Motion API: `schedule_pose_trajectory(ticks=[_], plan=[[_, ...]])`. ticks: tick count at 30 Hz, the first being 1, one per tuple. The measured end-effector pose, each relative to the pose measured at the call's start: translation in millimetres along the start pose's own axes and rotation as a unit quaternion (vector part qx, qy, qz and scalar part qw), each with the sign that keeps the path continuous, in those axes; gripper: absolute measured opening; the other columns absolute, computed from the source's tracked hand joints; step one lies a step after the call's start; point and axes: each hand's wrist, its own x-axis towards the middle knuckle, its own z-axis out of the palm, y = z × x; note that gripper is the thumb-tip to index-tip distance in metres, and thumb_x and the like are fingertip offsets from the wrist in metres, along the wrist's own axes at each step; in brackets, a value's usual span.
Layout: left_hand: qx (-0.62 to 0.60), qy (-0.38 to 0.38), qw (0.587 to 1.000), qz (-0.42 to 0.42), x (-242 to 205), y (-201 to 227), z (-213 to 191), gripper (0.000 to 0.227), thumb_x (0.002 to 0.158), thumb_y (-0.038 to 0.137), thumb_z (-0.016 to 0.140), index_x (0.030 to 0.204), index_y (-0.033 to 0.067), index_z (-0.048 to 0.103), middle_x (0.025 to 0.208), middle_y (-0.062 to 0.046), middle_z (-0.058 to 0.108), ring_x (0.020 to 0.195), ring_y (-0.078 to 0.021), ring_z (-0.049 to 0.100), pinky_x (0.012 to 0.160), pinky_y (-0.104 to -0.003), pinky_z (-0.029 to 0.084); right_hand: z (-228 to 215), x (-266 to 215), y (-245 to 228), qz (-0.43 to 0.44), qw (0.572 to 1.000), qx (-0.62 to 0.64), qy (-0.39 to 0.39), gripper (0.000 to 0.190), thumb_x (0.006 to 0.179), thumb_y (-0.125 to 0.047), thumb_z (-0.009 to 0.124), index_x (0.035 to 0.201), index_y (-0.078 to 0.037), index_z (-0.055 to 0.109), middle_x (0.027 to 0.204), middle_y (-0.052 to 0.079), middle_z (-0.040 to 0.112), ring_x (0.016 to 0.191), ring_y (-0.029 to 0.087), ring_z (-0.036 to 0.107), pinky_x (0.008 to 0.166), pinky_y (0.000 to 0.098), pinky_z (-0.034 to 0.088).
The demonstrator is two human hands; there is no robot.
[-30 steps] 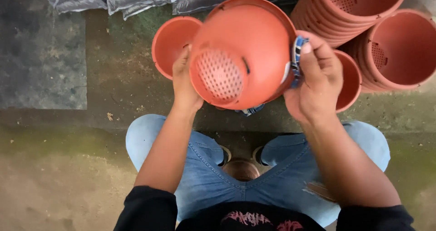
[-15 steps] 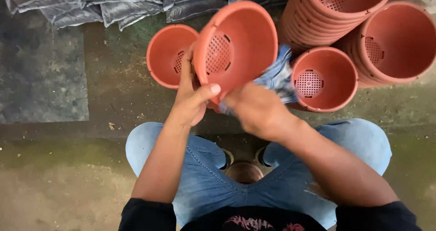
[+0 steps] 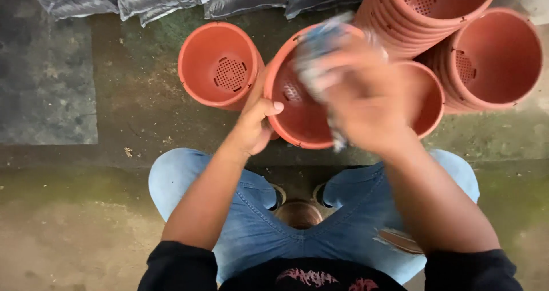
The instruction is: Cleaning plastic flower pots by removing adhesive stickers and wiping the surfaces with a cloth.
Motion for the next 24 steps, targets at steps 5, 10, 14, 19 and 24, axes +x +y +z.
schedule_pose_trajectory(ticks=[5,10,14,19,24], plan=[[-0.062,0.056,0.996,-0.016,-2,-47,-29,0.079,0.086,0.020,0.063,0.159,0.0085,0.035,0.146,-0.022,0.053,0.135,-0.0375,0.055,0.115,-0.054,0.046,4,-21,18,0.096,0.818,-0.402,-0.400,0.057,0.087,-0.003,0.052,0.143,-0.006,0.055,0.146,0.022,0.054,0.133,0.043,0.053,0.108,0.0519,0.044],[-0.054,0.072,0.996,-0.003,-6,-53,-44,0.082,0.084,0.016,0.063,0.160,0.0102,0.035,0.139,-0.027,0.057,0.122,-0.0392,0.063,0.102,-0.055,0.055,-10,-29,36,-0.006,0.745,-0.606,-0.277,0.027,0.088,-0.014,0.060,0.110,-0.022,0.073,0.103,0.003,0.063,0.101,0.027,0.065,0.083,0.0422,0.050],[0.167,0.092,0.978,0.085,-13,-13,-20,0.089,0.083,0.022,0.069,0.162,0.0099,0.030,0.156,-0.017,0.044,0.144,-0.0303,0.048,0.121,-0.045,0.043,-3,-33,34,-0.039,0.744,-0.621,-0.245,0.016,0.092,-0.024,0.061,0.091,-0.013,0.073,0.115,0.012,0.064,0.106,0.033,0.058,0.087,0.0460,0.043],[0.257,0.115,0.946,0.162,-18,-20,-11,0.091,0.087,0.031,0.071,0.164,0.0117,0.026,0.166,-0.010,0.037,0.155,-0.0261,0.042,0.133,-0.041,0.036,12,-26,16,0.078,0.883,-0.323,-0.331,0.047,0.087,0.004,0.046,0.131,0.009,0.061,0.138,0.034,0.056,0.122,0.051,0.054,0.103,0.0599,0.046],[0.087,0.080,0.970,0.213,-12,-54,-3,0.100,0.096,0.049,0.074,0.169,0.0206,0.011,0.172,-0.014,0.027,0.164,-0.0337,0.033,0.139,-0.051,0.030,38,-20,17,0.287,0.938,0.188,-0.044,0.043,0.094,0.014,0.060,0.136,0.001,0.059,0.125,0.009,0.069,0.113,0.015,0.066,0.103,0.0282,0.055]])
